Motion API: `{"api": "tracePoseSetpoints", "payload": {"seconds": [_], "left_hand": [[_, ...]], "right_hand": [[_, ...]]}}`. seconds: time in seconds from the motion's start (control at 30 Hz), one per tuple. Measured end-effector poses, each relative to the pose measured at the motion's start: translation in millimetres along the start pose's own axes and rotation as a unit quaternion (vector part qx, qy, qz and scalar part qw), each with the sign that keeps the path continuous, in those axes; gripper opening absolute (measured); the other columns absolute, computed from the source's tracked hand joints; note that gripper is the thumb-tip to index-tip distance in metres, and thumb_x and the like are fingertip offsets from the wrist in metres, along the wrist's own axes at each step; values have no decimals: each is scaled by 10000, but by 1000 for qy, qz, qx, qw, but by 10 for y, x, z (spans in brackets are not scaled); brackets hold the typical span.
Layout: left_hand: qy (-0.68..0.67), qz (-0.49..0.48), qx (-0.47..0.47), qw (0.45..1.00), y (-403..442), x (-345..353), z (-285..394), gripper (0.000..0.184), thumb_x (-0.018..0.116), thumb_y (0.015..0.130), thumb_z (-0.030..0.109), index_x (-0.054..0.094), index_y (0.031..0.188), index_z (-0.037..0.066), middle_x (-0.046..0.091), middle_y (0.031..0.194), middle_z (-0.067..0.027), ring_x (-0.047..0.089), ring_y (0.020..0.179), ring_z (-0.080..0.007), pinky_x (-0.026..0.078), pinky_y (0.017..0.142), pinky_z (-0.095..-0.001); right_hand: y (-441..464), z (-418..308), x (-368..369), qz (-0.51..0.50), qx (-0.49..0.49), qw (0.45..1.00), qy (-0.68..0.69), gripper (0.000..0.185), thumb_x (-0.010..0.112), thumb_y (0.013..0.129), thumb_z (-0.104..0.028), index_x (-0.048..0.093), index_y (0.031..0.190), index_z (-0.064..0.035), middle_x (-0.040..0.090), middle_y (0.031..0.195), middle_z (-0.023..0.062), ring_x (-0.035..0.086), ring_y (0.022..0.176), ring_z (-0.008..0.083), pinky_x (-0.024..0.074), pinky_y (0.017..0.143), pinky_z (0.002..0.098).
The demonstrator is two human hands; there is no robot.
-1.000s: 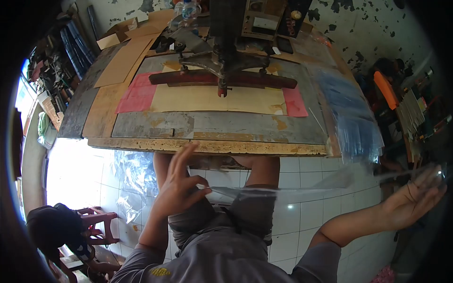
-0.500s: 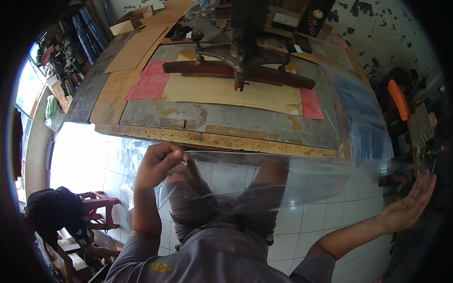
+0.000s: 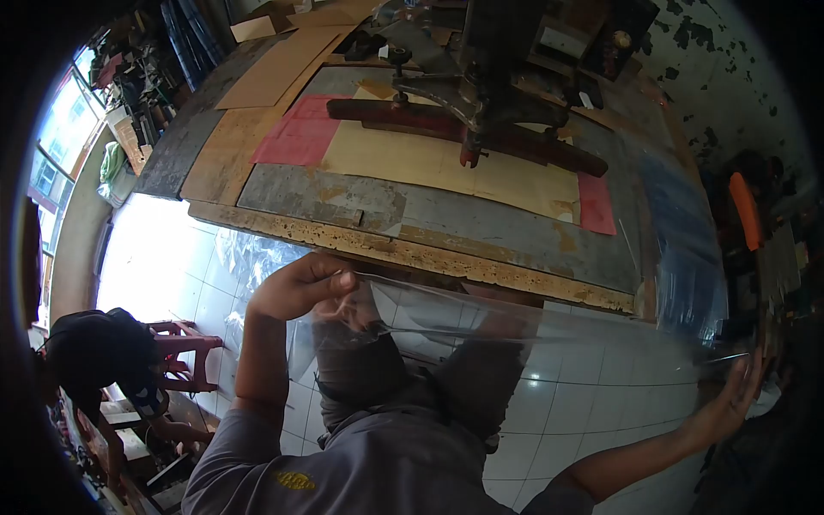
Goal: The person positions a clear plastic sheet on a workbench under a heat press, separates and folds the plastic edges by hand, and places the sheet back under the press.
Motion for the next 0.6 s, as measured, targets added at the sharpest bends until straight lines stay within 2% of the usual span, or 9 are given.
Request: {"api": "tracePoseSetpoints", "payload": {"seconds": [0.03, 0.07, 0.2, 0.27, 0.33, 0.43, 0.47, 0.57, 0.6], "left_hand": [[-21, 7, 22, 1000, -36, -43, 8, 416, 567, 1069, 314, 658, 813, 0, 646, 709, -20, 580, 650, -110, 469, 685, -265], [51, 28, -21, 998, -117, -168, -168, 464, 544, 1074, 343, 587, 747, 17, 612, 695, -31, 530, 626, -106, 438, 665, -274], [-67, -79, 55, 993, -383, -166, -123, 521, 485, 1089, 381, 579, 709, 38, 557, 619, -16, 508, 593, -94, 397, 605, -251], [-153, -97, 68, 981, -507, -121, -120, 531, 518, 1068, 392, 559, 680, 32, 574, 604, -49, 508, 542, -108, 374, 566, -252], [-186, -72, 54, 979, -520, -69, -173, 526, 467, 1092, 364, 552, 680, 48, 529, 604, -17, 487, 582, -108, 384, 610, -262], [-245, -59, 31, 967, -547, -53, -405, 539, 416, 1107, 368, 519, 670, 70, 528, 649, -14, 497, 675, -128, 408, 743, -295], [-263, -35, 47, 963, -485, -11, -398, 541, 410, 1108, 374, 516, 671, 73, 535, 663, -21, 505, 694, -135, 409, 771, -302], [-295, -5, 66, 953, -324, 176, -262, 528, 367, 1116, 393, 499, 709, 83, 562, 725, -78, 550, 809, -195, 411, 864, -321], [-321, -33, 64, 944, -284, 237, -283, 523, 357, 1119, 391, 494, 718, 84, 593, 748, -108, 573, 845, -216, 413, 882, -327]], "right_hand": [[8, 116, -57, -8, 31, 999, 3, 445, 672, 999, -292, 644, 1352, -21, 669, 1263, 133, 615, 1163, 197, 441, 1040, 330], [22, 295, -185, -15, 63, 998, 7, 422, 679, 995, -285, 662, 1326, -25, 671, 1233, 110, 614, 1125, 180, 450, 1001, 320], [105, 790, -626, -62, 113, 982, 135, 400, 661, 1002, -262, 646, 1321, -22, 606, 1030, 22, 526, 868, 81, 436, 777, 253], [70, 828, -644, -61, 127, 977, 160, 427, 648, 1008, -268, 616, 1348, -12, 581, 982, 13, 503, 812, 69, 431, 732, 239], [-80, 679, -490, -28, 159, 977, 142, 457, 640, 1011, -269, 586, 1378, -4, 579, 1003, 12, 504, 816, 76, 435, 737, 247], [-158, 890, -414, -86, 154, 984, 37, 490, 636, 1013, -294, 566, 1393, 6, 590, 1129, 26, 536, 896, 89, 485, 826, 270], [-223, 930, -370, -78, 151, 984, 54, 553, 593, 1031, -347, 502, 1457, -7, 589, 1327, 102, 601, 1111, 185, 484, 1022, 366], [-480, 383, -131, -34, 32, 998, 41, 588, 534, 1060, -378, 423, 1517, -24, 482, 1515, 150, 489, 1375, 311, 325, 1205, 458], [-565, 250, -107, -4, -48, 991, -122, 714, 504, 1046, -507, 345, 1563, -42, 410, 1580, 175, 385, 1467, 339, 292, 1213, 490]]}}
Point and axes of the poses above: each hand's wrist, its own y-axis towards the middle knuckle, its own x-axis out of the palm, z = x × y, the point moved 10 cm from there along y, towards the middle knuckle
